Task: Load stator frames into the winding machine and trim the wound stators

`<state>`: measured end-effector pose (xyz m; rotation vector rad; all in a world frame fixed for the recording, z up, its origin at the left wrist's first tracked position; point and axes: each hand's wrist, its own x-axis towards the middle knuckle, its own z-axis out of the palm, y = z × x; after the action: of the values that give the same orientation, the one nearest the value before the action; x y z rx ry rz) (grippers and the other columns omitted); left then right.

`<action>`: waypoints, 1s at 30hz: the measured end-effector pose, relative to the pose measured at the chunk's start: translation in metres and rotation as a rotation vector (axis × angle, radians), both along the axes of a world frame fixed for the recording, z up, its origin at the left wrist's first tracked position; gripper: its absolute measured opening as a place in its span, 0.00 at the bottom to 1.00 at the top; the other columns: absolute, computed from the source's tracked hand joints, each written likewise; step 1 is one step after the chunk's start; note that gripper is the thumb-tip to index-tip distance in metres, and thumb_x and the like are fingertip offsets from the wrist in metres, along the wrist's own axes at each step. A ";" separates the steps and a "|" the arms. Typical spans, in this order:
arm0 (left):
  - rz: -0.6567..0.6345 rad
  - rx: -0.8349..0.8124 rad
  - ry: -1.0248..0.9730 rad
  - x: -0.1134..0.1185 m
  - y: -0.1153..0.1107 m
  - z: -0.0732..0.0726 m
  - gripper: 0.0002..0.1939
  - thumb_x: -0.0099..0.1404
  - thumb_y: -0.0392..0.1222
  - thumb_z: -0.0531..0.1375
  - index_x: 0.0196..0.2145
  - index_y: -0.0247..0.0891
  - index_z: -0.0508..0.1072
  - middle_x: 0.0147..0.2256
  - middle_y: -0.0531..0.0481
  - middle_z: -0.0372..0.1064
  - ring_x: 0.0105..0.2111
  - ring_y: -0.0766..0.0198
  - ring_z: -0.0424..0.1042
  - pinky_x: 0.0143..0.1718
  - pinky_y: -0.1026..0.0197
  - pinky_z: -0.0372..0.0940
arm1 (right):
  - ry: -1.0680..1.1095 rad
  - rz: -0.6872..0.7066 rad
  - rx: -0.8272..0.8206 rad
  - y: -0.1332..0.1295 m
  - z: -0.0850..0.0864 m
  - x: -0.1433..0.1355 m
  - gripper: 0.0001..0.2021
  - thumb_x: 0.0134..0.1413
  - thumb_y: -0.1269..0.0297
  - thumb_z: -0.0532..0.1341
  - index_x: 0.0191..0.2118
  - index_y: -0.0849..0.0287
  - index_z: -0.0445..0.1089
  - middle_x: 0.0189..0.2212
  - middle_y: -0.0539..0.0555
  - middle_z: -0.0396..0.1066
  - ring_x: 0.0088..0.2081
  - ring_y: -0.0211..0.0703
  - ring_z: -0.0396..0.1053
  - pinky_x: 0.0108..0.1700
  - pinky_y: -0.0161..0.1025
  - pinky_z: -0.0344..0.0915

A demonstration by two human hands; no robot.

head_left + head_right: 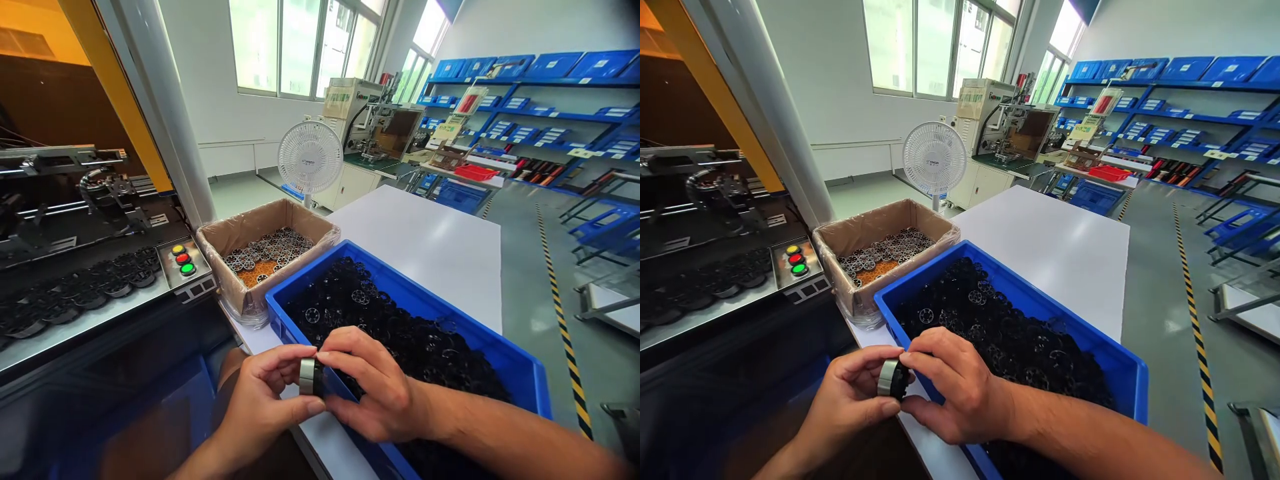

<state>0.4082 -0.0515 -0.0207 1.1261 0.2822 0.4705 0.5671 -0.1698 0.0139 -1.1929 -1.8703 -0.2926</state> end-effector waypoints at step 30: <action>-0.067 -0.051 0.039 -0.002 -0.001 0.004 0.24 0.47 0.36 0.75 0.44 0.41 0.81 0.37 0.47 0.82 0.37 0.59 0.80 0.40 0.64 0.73 | -0.229 -0.089 0.054 -0.002 0.003 0.001 0.12 0.60 0.67 0.62 0.45 0.72 0.71 0.34 0.62 0.73 0.38 0.48 0.71 0.37 0.44 0.76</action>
<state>0.4057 -0.0525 -0.0170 1.0927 0.2880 0.3804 0.5683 -0.1720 0.0168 -1.2508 -1.9934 -0.5459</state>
